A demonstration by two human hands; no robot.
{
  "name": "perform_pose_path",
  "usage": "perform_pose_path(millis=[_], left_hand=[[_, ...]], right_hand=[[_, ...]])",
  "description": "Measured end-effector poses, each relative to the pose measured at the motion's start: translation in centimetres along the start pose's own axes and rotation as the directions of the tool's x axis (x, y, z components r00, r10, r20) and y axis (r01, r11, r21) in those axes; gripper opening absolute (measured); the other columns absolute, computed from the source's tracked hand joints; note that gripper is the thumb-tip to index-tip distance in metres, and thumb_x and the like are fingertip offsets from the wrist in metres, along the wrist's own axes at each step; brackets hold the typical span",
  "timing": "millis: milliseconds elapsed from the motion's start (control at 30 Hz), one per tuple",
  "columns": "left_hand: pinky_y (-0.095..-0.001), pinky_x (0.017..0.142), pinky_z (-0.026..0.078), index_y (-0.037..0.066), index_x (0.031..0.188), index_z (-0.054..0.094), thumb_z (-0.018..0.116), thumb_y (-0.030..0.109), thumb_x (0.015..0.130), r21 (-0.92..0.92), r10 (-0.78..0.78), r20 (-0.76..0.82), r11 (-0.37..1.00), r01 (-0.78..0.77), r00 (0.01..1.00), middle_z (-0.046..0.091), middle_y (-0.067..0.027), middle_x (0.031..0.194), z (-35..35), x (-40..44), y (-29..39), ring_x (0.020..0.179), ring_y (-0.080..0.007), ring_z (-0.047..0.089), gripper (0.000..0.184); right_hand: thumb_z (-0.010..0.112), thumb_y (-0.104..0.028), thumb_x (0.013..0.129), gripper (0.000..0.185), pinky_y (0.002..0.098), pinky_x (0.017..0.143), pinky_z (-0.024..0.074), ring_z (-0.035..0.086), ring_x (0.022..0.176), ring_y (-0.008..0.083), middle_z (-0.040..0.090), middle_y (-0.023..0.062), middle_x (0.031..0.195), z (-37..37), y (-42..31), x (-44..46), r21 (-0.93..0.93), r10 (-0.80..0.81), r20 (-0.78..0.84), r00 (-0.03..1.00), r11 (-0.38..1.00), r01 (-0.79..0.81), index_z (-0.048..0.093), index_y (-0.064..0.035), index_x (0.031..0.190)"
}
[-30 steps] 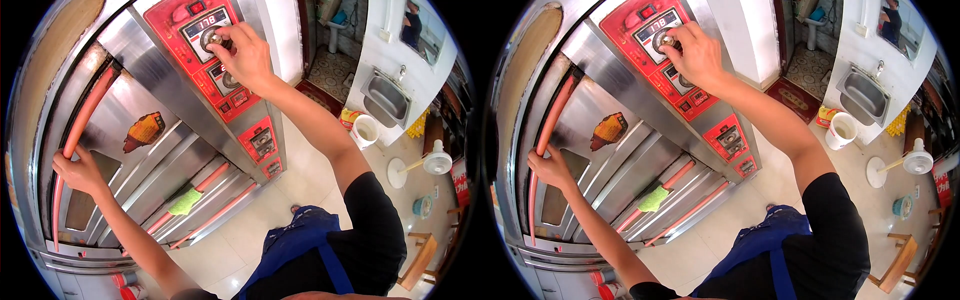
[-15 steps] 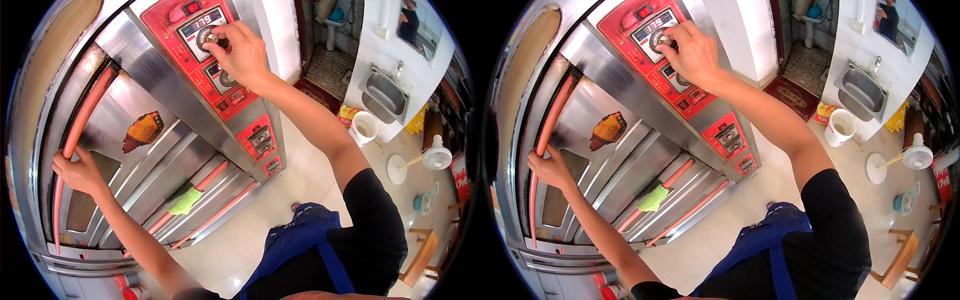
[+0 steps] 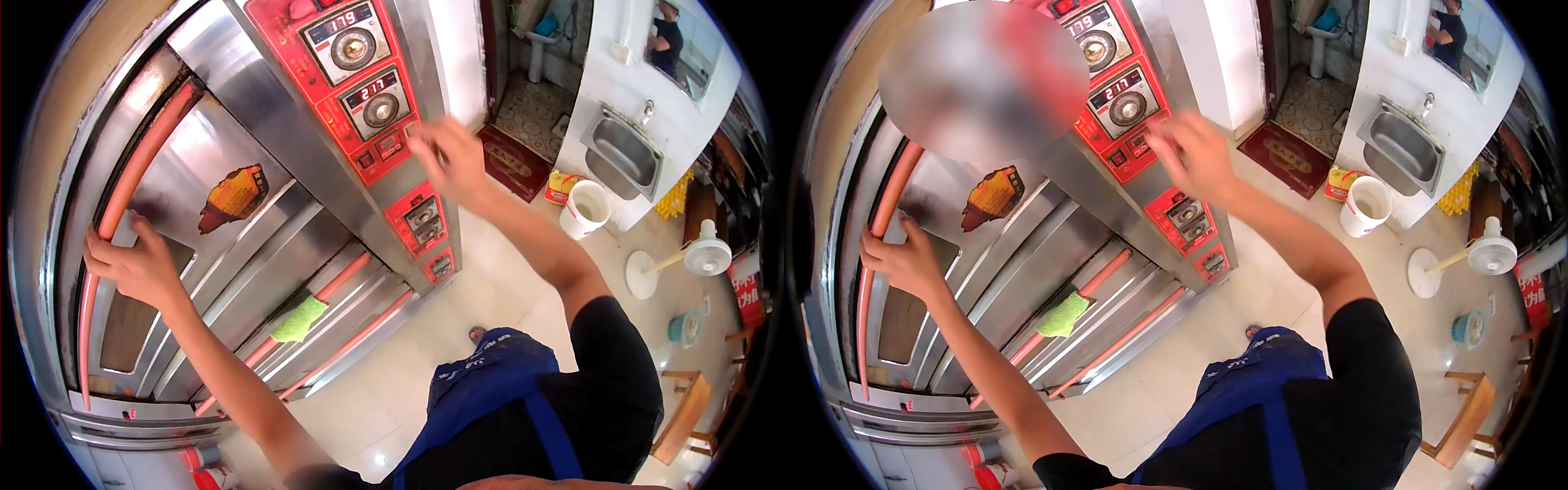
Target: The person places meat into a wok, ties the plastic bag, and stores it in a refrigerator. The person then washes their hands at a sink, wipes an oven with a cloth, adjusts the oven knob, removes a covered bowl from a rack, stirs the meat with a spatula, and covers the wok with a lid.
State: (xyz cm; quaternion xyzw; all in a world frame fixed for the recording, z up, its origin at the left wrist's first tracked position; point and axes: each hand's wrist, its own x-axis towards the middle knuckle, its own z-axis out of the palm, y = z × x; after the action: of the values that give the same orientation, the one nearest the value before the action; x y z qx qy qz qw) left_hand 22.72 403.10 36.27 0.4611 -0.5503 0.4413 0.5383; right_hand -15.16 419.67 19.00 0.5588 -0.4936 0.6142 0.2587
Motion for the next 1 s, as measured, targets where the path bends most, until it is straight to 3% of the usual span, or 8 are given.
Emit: perform_pose_path(millis=[133,267,333,533,633,767,867,1000], left_hand=[[-0.0300,0.052,0.052,0.001,0.141,0.049,0.063,0.037,0.098,-0.767,-0.113,0.177,0.606,0.210,0.978,0.049,-0.0208,0.143,-5.9,-8.2,6.0,0.083,-0.0222,0.069,0.058],[-0.0311,0.053,0.049,-0.002,0.088,0.072,0.050,0.044,0.103,-0.697,0.246,0.683,-0.063,0.715,0.688,0.074,-0.0142,0.084,-12.0,-28.4,13.3,0.064,-0.0181,0.066,0.054],[-0.0311,0.056,0.052,-0.002,0.077,0.072,0.050,0.017,0.102,-0.301,0.507,0.813,-0.057,0.952,0.287,0.076,-0.0148,0.091,-15.0,-34.6,18.5,0.065,-0.0186,0.067,0.038],[-0.0244,0.047,0.045,-0.004,0.078,0.072,0.040,0.020,0.107,-0.365,0.747,0.611,-0.026,0.931,0.260,0.076,-0.0125,0.085,-17.4,-38.5,37.0,0.057,-0.0111,0.064,0.049],[-0.0322,0.064,0.057,-0.008,0.087,0.072,0.051,0.017,0.103,-0.032,0.786,0.555,0.347,0.937,-0.272,0.074,-0.0203,0.094,-14.3,-41.2,48.1,0.073,-0.0198,0.072,0.036],[-0.0416,0.076,0.058,-0.004,0.102,0.072,0.056,0.025,0.102,-0.841,0.894,0.271,0.400,0.364,-0.357,0.072,-0.0239,0.102,-10.3,-44.0,59.6,0.088,-0.0313,0.073,0.033],[-0.0484,0.091,0.053,-0.001,0.127,0.062,0.060,0.031,0.099,-0.991,0.991,0.120,0.117,0.065,0.059,0.070,-0.0245,0.115,-7.7,-43.8,65.6,0.105,-0.0424,0.068,0.043],[-0.0468,0.095,0.052,0.005,0.131,0.058,0.065,0.032,0.094,-0.547,0.906,0.381,0.380,0.746,-0.182,0.064,-0.0213,0.129,-1.8,-47.4,70.9,0.115,-0.0391,0.064,0.046]], right_hand=[[0.069,-0.010,0.091,0.009,0.0383,0.058,0.0494,0.061,0.065,0.0266,0.062,0.0116,0.079,-5.8,-0.5,-17.8,-0.112,0.334,0.420,0.844,0.942,-0.317,0.071,-0.0043,0.098],[0.070,-0.012,0.090,0.011,0.0353,0.060,0.0538,0.066,0.066,0.0235,0.068,0.0134,0.087,-14.8,0.6,-28.0,-0.294,0.724,0.420,0.548,0.679,-0.672,0.074,-0.0041,0.098],[0.069,-0.012,0.090,0.012,0.0330,0.060,0.0535,0.068,0.065,0.0219,0.071,0.0128,0.087,-19.0,2.2,-30.2,-0.382,0.883,0.253,0.396,0.467,-0.797,0.075,-0.0031,0.096],[0.066,-0.009,0.095,0.014,0.0265,0.052,0.0493,0.062,0.057,0.0105,0.070,0.0093,0.078,-27.8,10.9,-29.4,-0.250,0.965,-0.098,0.243,0.212,-0.945,0.073,0.0026,0.098],[0.066,-0.010,0.095,0.014,0.0270,0.053,0.0494,0.064,0.058,0.0112,0.070,0.0085,0.077,-31.5,17.7,-31.7,-0.260,0.968,-0.105,0.226,0.193,-0.946,0.073,0.0022,0.097],[0.066,-0.009,0.094,0.013,0.0261,0.056,0.0507,0.065,0.059,0.0133,0.070,0.0084,0.079,-34.1,24.2,-30.2,-0.261,0.962,-0.109,0.251,0.216,-0.941,0.072,0.0011,0.100],[0.065,-0.009,0.095,0.015,0.0256,0.057,0.0510,0.065,0.061,0.0123,0.070,0.0086,0.080,-36.2,29.5,-27.1,-0.285,0.958,-0.071,0.278,0.247,-0.926,0.071,0.0021,0.104],[0.063,-0.010,0.097,0.017,0.0257,0.059,0.0522,0.065,0.062,0.0124,0.070,0.0088,0.082,-35.8,37.4,-22.0,-0.130,0.987,-0.053,0.150,0.142,-0.981,0.071,0.0014,0.105]])
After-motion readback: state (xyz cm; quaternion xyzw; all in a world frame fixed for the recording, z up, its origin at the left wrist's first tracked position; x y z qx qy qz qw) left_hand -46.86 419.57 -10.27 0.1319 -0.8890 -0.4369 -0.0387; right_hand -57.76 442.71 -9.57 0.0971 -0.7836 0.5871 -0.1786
